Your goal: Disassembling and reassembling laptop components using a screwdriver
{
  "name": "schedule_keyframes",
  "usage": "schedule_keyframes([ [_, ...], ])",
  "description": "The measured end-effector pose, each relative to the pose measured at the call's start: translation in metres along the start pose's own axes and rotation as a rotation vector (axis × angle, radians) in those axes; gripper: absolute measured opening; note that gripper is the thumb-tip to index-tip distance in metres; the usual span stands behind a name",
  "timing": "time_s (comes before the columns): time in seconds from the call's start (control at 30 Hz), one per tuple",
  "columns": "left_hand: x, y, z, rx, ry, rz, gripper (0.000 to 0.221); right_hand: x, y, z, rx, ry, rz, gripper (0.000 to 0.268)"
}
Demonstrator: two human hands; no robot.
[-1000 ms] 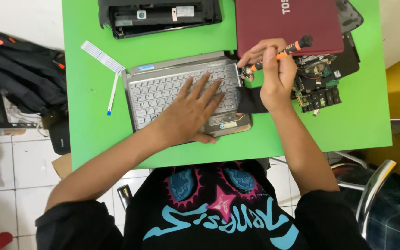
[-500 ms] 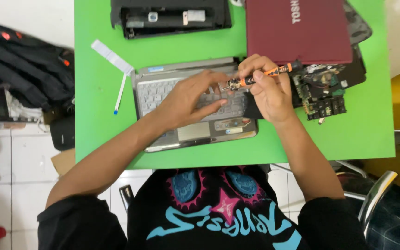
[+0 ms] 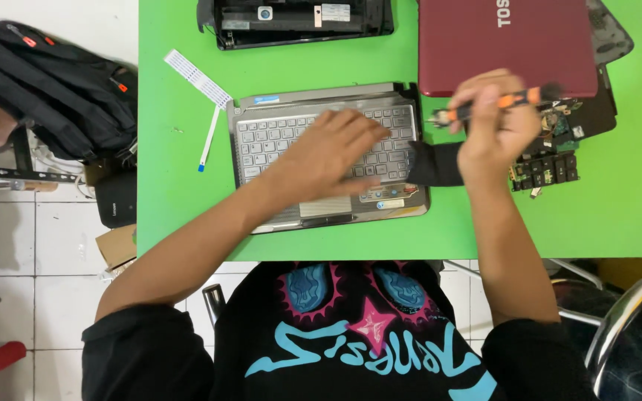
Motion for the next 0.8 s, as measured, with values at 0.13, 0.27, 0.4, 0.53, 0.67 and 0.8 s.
schedule_keyframes([
  [0.13,-0.012,0.029,0.012,0.200,-0.054,-0.063,0.104,0.001,-0.011,-0.005,-0.197,0.084,0.018,0.037],
  [0.27,-0.012,0.027,0.010,0.384,-0.076,-0.107,0.129,0.001,-0.011,-0.003,-0.166,0.080,0.017,0.039],
  [0.4,-0.016,0.026,0.010,0.353,-0.028,-0.085,0.121,0.011,-0.002,-0.001,-0.075,0.041,0.077,0.043],
  [0.53,-0.023,0.034,0.013,0.395,0.048,-0.229,0.117,0.001,-0.003,0.005,-0.101,0.075,0.023,0.044],
  [0.67,-0.043,0.036,0.022,0.165,0.201,-0.378,0.105,0.002,-0.004,0.002,-0.141,0.079,-0.017,0.040],
  [0.8,-0.068,-0.009,0.027,-0.086,0.299,-0.498,0.020,0.004,-0.010,0.000,-0.261,0.130,-0.069,0.040],
])
Point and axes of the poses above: each hand's wrist, its own z-axis away from the middle knuckle, its own y-axis out of the palm, x = y × z, the point moved 6 cm from there along -z, towards the middle knuckle, and after that the axes turned 4 degrees about -y, right-handed, at the moved point
